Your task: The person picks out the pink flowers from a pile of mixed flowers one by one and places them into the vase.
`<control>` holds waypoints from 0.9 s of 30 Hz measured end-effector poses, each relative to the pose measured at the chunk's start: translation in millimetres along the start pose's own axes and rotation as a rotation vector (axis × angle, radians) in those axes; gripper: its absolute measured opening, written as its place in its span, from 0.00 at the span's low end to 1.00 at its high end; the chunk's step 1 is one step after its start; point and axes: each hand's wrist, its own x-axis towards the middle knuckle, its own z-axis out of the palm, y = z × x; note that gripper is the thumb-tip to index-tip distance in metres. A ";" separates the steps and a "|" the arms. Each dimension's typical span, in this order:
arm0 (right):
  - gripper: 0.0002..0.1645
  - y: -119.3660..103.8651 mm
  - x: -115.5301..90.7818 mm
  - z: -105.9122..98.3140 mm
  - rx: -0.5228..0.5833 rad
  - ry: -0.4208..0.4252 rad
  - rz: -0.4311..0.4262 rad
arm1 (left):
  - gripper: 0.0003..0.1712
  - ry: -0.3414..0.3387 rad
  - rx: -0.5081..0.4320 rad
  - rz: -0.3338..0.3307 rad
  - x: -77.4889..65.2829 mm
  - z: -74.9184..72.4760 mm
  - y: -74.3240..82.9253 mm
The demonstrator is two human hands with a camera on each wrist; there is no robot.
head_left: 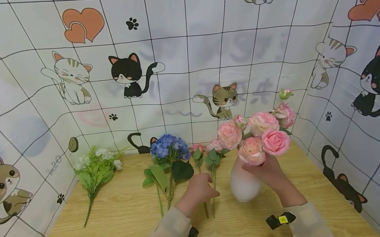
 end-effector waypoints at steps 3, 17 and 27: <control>0.49 -0.4 0.4 -0.4 -0.007 0.001 0.003 | 0.19 -0.010 0.018 0.016 -2.8 7.8 -2.9; 0.50 4.0 3.6 0.2 0.003 0.018 0.000 | 0.41 -0.083 -0.084 -0.037 -9.5 23.4 -8.4; 0.49 3.0 -0.2 2.6 0.008 0.024 -0.017 | 0.37 -0.088 -0.068 -0.041 -10.7 25.4 -12.7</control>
